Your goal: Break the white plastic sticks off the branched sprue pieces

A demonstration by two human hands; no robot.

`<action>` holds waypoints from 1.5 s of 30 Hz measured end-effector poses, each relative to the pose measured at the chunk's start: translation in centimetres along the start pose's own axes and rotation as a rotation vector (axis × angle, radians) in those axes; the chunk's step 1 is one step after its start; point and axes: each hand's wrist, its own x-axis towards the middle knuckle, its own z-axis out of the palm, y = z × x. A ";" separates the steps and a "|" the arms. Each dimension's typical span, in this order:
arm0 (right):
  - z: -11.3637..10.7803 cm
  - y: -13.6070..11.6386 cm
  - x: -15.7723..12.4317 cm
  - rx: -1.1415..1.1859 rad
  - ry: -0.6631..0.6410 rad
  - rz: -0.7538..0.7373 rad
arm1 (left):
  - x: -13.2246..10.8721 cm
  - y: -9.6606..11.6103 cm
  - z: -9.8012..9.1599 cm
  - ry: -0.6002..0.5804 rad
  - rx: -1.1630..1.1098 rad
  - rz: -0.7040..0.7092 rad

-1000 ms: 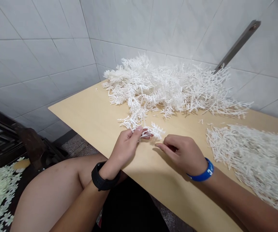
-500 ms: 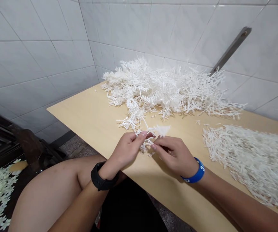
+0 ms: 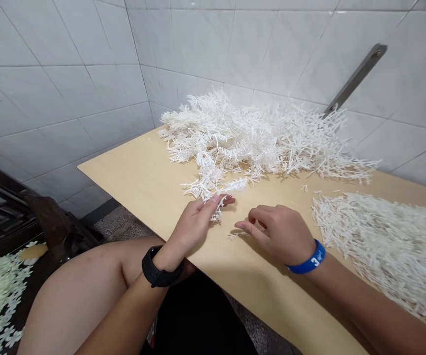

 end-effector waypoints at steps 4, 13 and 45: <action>0.4 -1.2 0.2 0.359 0.025 -0.073 | -0.1 -0.1 0.0 -0.175 0.077 0.061; -0.4 -2.7 -0.2 0.641 0.003 -0.149 | -0.1 -0.4 0.0 0.068 0.139 0.045; 0.2 0.4 0.2 0.016 0.028 0.011 | -0.3 -0.1 -0.1 -0.038 -0.182 -0.021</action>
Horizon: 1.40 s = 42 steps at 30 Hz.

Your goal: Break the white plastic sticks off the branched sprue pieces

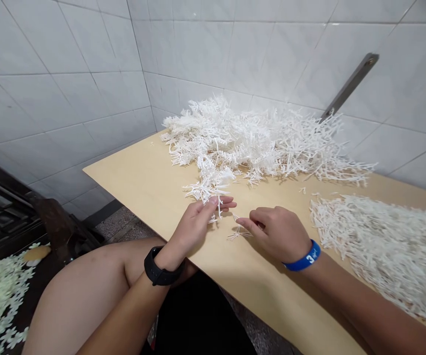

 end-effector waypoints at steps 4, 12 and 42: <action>-0.2 -0.4 -0.2 0.232 0.051 0.054 | -0.1 0.3 -0.2 -0.059 0.053 0.040; 0.6 -2.4 -0.2 0.868 -0.083 0.038 | -0.5 0.0 0.4 -0.190 0.237 0.102; -2.0 -0.8 0.9 1.144 -0.200 0.174 | -0.4 0.8 -0.5 -0.399 0.226 0.145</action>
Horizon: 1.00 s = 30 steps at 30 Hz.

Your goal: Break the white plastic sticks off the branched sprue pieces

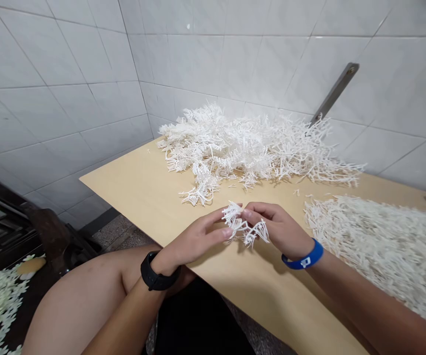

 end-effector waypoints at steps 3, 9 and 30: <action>0.1 0.5 0.0 0.057 0.031 0.072 | 0.1 -0.7 0.4 0.107 0.009 -0.015; 0.2 1.4 0.0 0.322 0.027 0.044 | -0.1 -2.1 -0.1 0.276 -0.234 -0.050; 1.0 0.7 -0.4 -0.019 0.016 0.000 | -0.1 0.0 0.7 0.151 0.147 -0.124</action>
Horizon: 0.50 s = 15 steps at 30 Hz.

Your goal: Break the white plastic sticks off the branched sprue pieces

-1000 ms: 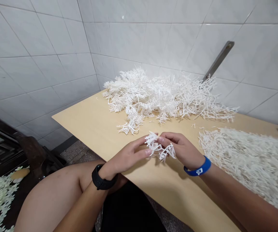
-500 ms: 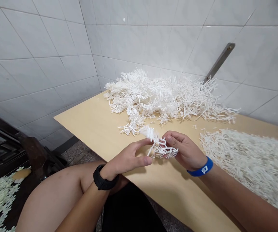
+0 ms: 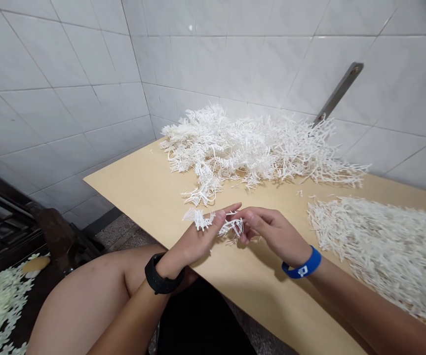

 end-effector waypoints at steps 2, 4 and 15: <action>0.2 0.0 0.0 -0.133 0.042 -0.050 | -0.1 -0.1 0.0 0.055 0.031 0.001; 0.4 0.0 -0.1 -0.264 0.067 -0.104 | 0.0 -0.4 -0.1 0.087 0.062 -0.003; 0.4 0.7 0.0 -0.299 0.096 -0.084 | -0.2 -0.4 0.0 0.080 0.021 -0.046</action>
